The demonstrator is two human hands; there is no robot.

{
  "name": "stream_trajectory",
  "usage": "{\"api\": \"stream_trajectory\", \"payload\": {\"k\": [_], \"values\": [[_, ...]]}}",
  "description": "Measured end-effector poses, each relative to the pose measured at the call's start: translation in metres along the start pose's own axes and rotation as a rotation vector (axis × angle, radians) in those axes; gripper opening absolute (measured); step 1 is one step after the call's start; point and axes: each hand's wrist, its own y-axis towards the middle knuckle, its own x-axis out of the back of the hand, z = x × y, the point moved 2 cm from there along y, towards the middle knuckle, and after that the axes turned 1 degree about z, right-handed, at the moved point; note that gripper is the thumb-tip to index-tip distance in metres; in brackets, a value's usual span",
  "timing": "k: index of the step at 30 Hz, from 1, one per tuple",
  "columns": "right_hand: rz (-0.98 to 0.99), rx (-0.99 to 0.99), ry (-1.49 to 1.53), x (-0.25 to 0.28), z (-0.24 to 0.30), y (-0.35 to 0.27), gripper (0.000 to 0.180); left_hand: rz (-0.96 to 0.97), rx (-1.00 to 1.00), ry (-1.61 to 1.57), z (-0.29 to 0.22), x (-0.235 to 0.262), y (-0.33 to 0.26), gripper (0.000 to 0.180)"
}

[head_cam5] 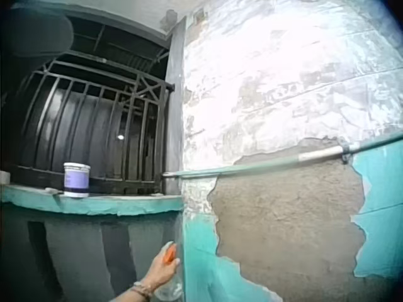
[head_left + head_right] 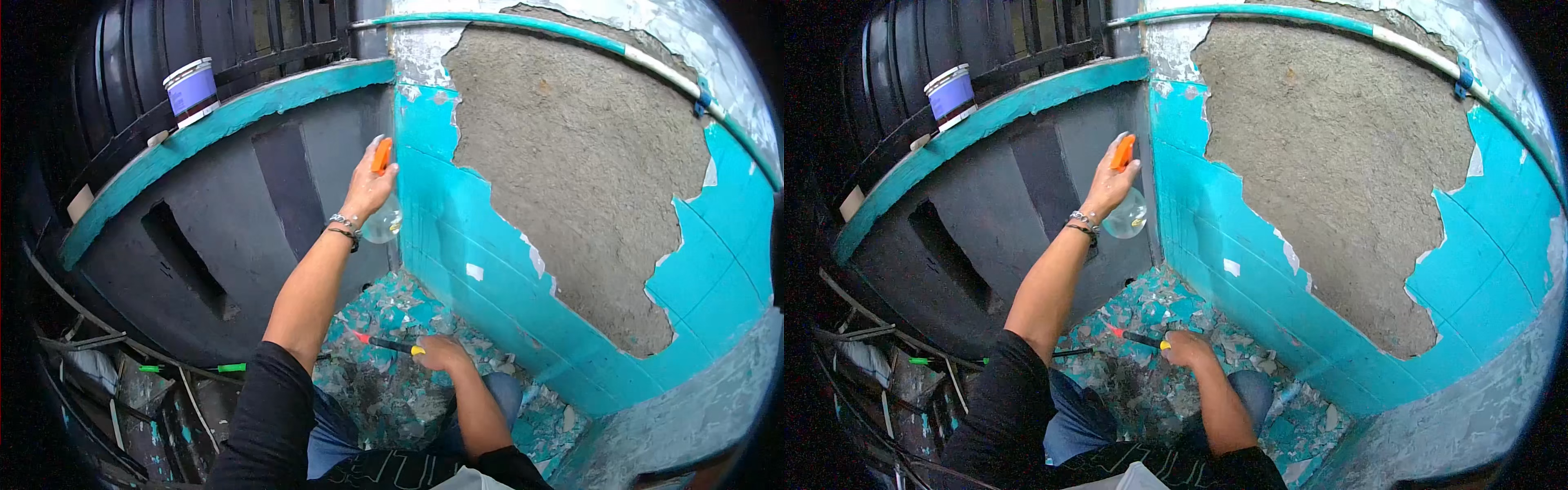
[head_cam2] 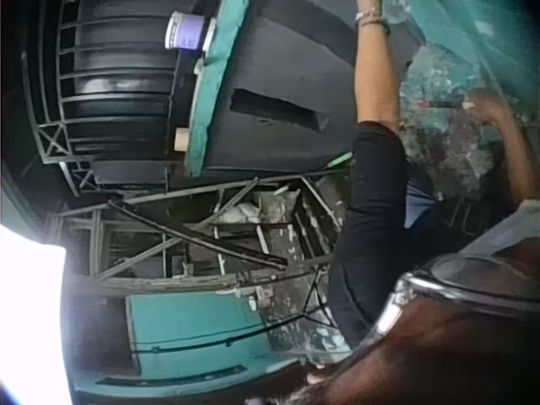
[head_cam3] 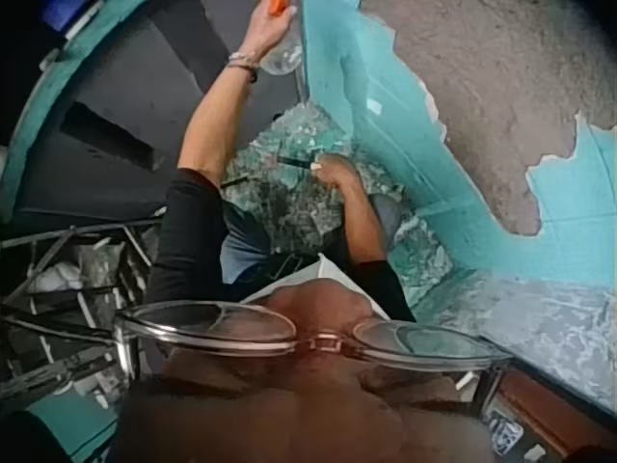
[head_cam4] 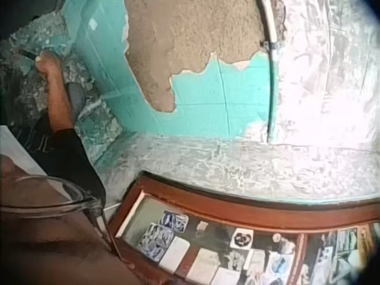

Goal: The person scrapes old paint or plaster from a wall using a hand scraper.

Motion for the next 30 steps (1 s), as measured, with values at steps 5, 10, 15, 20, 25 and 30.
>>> {"api": "stream_trajectory", "payload": {"k": [5,10,15,20,25,30], "values": [[0.035,-0.001,-0.085,-0.001,-0.01,0.003,0.036,0.094,0.062,-0.05,0.017,-0.009,-0.03,0.069],[-0.001,0.021,-0.04,-0.006,-0.012,0.009,0.037,0.14,0.151,0.048,0.034,-0.013,-0.06,0.074],[0.026,-0.081,-0.029,-0.008,-0.019,0.01,0.037,0.139,0.181,-0.014,0.042,-0.022,-0.085,0.074],[0.021,-0.1,-0.066,-0.006,-0.021,0.012,0.041,0.168,0.121,0.054,0.038,-0.028,-0.106,0.068],[-0.084,-0.058,-0.002,-0.007,-0.024,0.013,0.038,0.298,0.147,-0.152,0.035,-0.033,-0.13,0.065],[-0.154,-0.056,-0.026,0.001,-0.031,0.006,0.04,0.146,0.278,0.025,0.049,-0.008,-0.151,0.067]]}}
